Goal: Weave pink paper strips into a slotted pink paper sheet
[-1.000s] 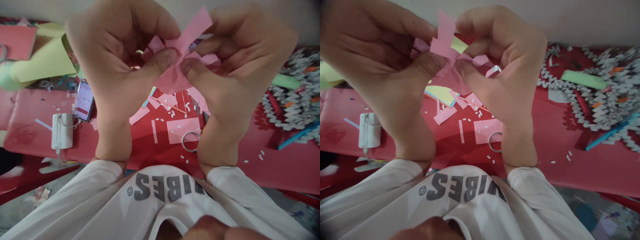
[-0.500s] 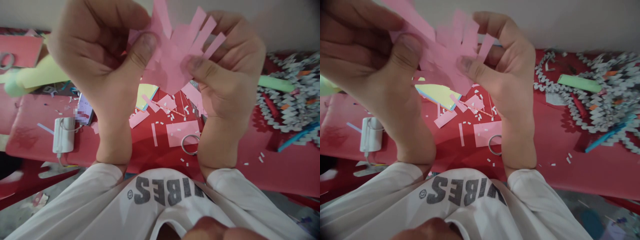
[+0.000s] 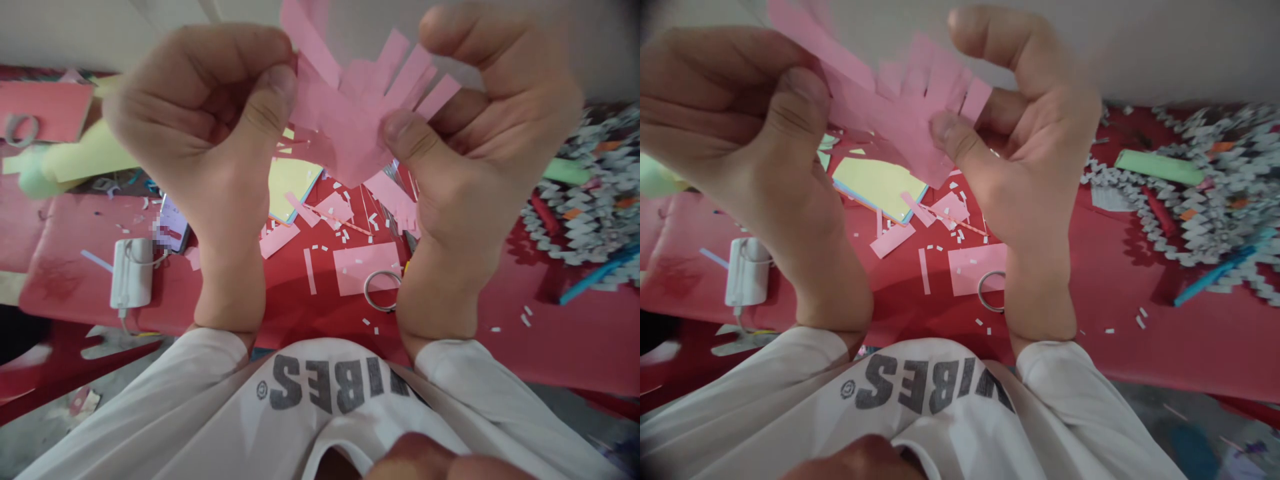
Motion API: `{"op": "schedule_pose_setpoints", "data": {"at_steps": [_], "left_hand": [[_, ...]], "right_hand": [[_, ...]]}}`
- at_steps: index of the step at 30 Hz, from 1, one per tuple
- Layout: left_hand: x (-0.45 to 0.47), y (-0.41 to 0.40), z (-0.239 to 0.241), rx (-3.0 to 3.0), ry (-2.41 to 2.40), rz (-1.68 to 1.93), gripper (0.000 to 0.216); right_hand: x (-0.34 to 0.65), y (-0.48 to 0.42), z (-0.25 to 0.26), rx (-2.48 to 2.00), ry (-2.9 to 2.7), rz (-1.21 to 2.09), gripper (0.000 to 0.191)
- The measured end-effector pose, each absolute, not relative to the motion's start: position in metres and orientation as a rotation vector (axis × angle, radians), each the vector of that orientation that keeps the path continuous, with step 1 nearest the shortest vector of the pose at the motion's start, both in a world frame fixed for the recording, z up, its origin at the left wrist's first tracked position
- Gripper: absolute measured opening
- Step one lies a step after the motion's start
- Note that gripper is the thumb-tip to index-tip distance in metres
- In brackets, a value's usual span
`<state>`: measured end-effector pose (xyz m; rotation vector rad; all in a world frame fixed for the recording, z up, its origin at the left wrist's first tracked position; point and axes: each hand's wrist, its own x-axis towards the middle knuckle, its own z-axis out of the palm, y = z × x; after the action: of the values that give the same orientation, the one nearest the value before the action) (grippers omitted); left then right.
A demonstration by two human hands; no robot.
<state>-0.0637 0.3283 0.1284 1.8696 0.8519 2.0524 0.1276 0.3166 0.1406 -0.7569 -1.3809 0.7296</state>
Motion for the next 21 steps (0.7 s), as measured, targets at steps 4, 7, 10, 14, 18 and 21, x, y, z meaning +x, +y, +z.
{"op": "schedule_pose_setpoints", "data": {"at_steps": [4,7,10,14,18,21], "left_hand": [[-0.056,0.326,0.128,1.778,0.841,2.142,0.01],[-0.054,0.326,0.128,1.79,0.823,2.127,0.01],[-0.053,0.324,0.129,1.817,0.788,2.114,0.016],[-0.044,0.312,0.137,1.766,0.947,2.1,0.011],[-0.029,0.309,0.139,1.73,0.893,2.101,0.016],[-0.029,0.32,0.134,1.71,0.717,2.216,0.031]], "right_hand": [[0.131,0.319,0.143,-0.753,-1.397,0.665,0.047],[0.138,0.329,0.139,-0.713,-1.468,0.581,0.048],[0.143,0.335,0.136,-0.694,-1.55,0.493,0.05],[0.135,0.329,0.137,-0.715,-1.427,0.587,0.046],[0.126,0.32,0.14,-0.666,-1.356,0.69,0.036],[0.125,0.318,0.143,-0.681,-1.367,0.727,0.036]]}}
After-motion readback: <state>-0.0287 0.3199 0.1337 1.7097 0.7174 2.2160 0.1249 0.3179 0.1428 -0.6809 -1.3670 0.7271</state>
